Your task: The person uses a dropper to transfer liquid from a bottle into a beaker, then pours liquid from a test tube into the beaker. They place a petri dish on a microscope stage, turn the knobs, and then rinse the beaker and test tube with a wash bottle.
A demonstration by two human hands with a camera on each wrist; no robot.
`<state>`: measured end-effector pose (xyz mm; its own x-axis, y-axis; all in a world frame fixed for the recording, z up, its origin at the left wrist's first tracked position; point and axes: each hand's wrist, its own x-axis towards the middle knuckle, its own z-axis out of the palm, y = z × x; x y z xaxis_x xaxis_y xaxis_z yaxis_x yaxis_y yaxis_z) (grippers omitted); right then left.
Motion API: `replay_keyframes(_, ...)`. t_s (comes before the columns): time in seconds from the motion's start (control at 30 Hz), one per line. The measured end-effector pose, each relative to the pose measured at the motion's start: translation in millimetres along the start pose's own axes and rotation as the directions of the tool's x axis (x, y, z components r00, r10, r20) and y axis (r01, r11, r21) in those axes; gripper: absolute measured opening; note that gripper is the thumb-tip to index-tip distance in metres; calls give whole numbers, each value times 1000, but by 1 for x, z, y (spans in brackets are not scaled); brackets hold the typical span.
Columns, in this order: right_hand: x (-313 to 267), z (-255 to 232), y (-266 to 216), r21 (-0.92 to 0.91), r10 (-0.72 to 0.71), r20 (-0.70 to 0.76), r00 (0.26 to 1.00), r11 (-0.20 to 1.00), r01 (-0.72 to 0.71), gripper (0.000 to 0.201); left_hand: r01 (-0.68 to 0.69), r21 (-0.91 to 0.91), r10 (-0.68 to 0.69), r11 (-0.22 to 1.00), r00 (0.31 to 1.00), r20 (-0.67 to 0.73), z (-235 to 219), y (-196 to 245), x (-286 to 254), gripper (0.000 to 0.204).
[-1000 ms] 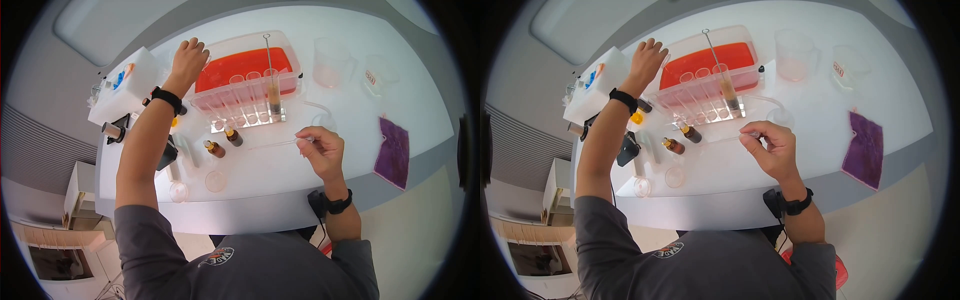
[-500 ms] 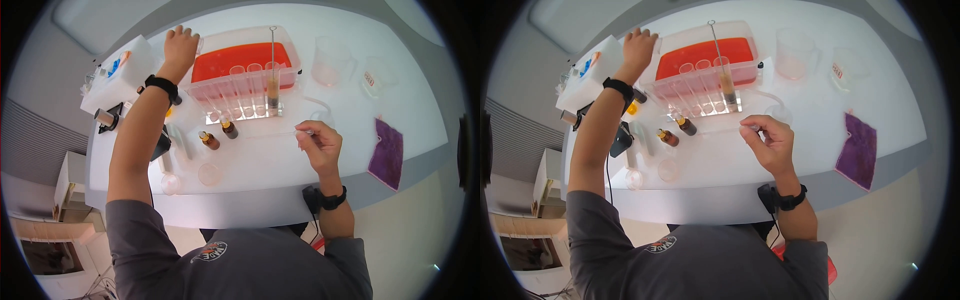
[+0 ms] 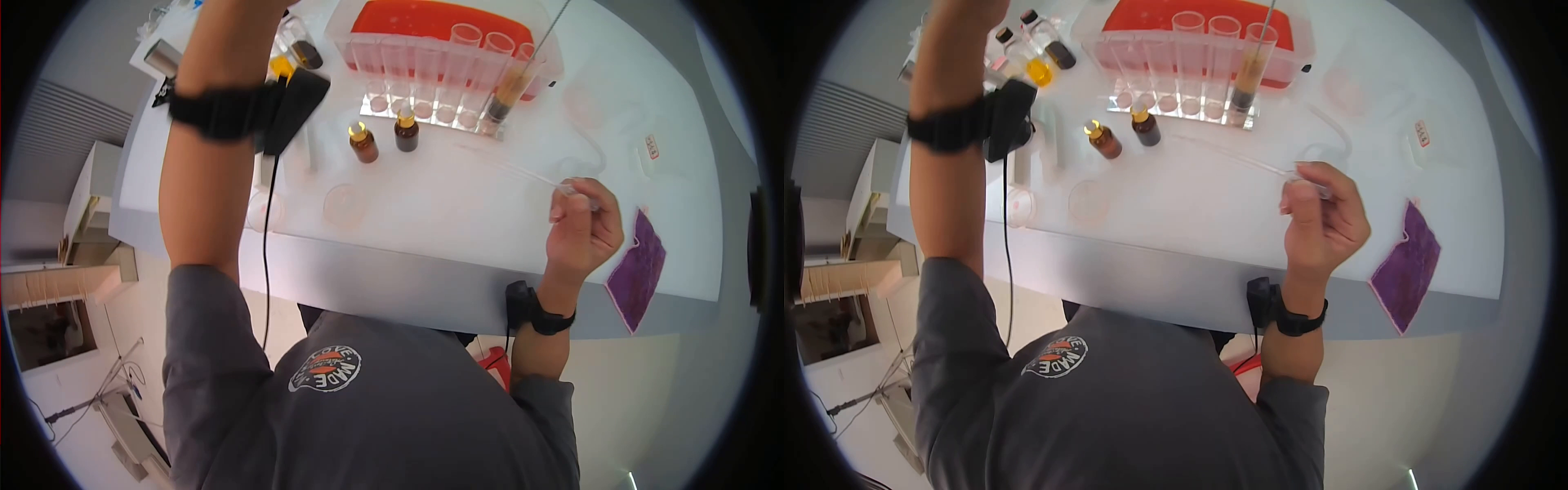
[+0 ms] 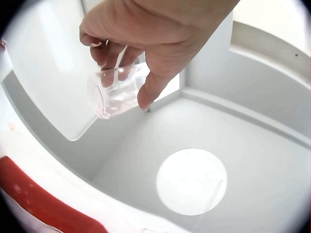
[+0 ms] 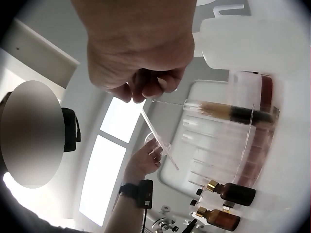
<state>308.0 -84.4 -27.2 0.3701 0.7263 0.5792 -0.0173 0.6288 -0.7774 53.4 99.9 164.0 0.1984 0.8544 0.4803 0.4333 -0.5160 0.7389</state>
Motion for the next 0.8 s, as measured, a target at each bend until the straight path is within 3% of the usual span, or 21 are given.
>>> replay_keyframes(0.13,8,-4,-3,70,-137,-37,990,988,140,19,-83,-121,97,989,989,110,-10,-18,-88,44)
replay_keyframes(0.17,8,-6,-6,5,-157,-55,986,988,157,21,-10,-154,35,988,986,164,0,-7,-112,48)
replay_keyframes(0.23,12,-16,-5,88,-171,-42,984,981,174,21,1,-82,24,997,953,302,15,-8,-149,60)
replay_keyframes(0.27,13,-20,-5,129,-175,-32,984,976,178,22,143,-254,-70,957,958,277,33,-17,-168,50)
replay_keyframes(0.47,21,-18,-7,204,-258,86,962,950,237,19,321,-169,-212,932,861,463,86,-62,-205,58)
replay_keyframes(0.67,8,-3,-11,-120,23,248,968,993,7,11,308,-101,-226,946,850,476,106,-73,-208,60)
replay_keyframes(0.8,8,5,-8,-318,106,291,951,948,-8,14,329,-70,-255,942,834,489,113,-76,-208,59)
